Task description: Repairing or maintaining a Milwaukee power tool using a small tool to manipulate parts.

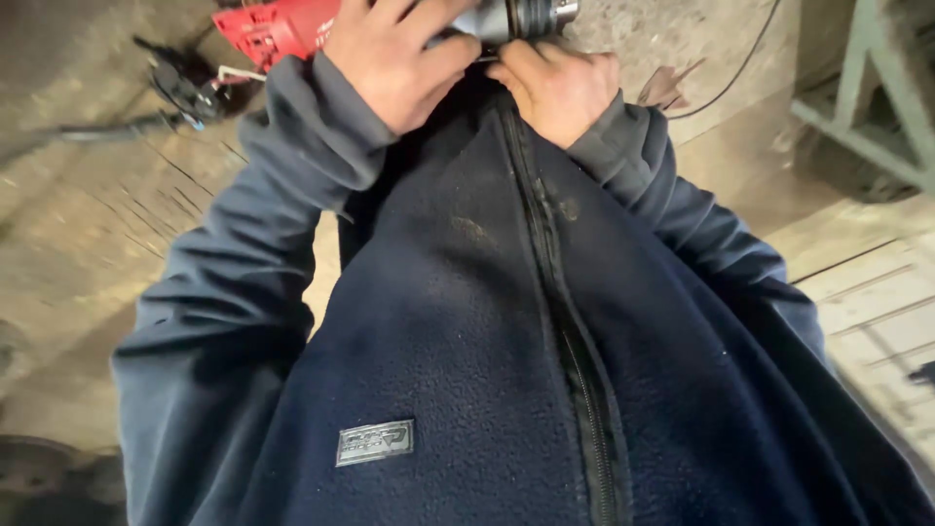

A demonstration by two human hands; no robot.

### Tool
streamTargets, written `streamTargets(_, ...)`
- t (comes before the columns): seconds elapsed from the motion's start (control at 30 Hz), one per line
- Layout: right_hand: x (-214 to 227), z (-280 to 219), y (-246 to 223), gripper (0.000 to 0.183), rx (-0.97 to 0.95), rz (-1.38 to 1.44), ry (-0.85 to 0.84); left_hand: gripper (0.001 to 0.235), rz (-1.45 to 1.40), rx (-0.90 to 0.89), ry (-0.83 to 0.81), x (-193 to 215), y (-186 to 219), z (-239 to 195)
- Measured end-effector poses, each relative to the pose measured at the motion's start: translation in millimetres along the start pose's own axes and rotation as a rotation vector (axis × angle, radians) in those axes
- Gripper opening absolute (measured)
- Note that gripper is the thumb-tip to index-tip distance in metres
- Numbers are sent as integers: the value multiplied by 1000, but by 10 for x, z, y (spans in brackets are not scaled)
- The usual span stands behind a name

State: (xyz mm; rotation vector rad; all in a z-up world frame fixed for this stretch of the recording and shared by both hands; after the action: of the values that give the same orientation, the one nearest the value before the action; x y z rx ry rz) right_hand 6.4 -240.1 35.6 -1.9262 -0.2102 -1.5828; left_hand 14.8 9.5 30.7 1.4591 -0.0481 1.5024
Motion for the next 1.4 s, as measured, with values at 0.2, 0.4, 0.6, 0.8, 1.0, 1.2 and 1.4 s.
streamTargets(0.2, -218, -17, -71, 23, 51, -157, 163, 37, -152, -139, -100, -21, -306, -14)
streamTargets(0.4, -249, -22, -125, 27, 27, -172, 193, 39, -213, -156, -143, -2, -366, 63)
streamTargets(0.6, -213, 3, -123, 29, -234, 200, 55, 34, -177, -3, -62, -146, -253, 52)
streamTargets(0.8, -598, -188, -166, 18, -579, 1067, 71, 22, -135, -43, -34, -151, -202, 60)
streamTargets(1.0, -539, -193, -204, 20, -533, 969, 59, 14, -70, -52, -25, -249, -193, -15)
streamTargets(1.2, -532, -146, -196, 24, -447, 881, 96, 18, -78, -4, -23, -216, -151, 3)
streamTargets(1.4, -463, -109, -244, 36, -738, 939, -111, 28, -52, -43, 0, -176, -134, 18)
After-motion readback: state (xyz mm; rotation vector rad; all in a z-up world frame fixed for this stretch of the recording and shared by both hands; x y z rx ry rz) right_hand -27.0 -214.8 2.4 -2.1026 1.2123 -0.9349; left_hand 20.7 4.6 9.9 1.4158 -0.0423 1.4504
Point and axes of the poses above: each hand's wrist, its own z-axis towards the middle knuckle, its own x-axis out of the back of the hand, y = z × x, the point moved 1 cm from there along z, towards the middle knuckle, and after that the axes turned 2 degrees about -z, right-handed, at the moved point
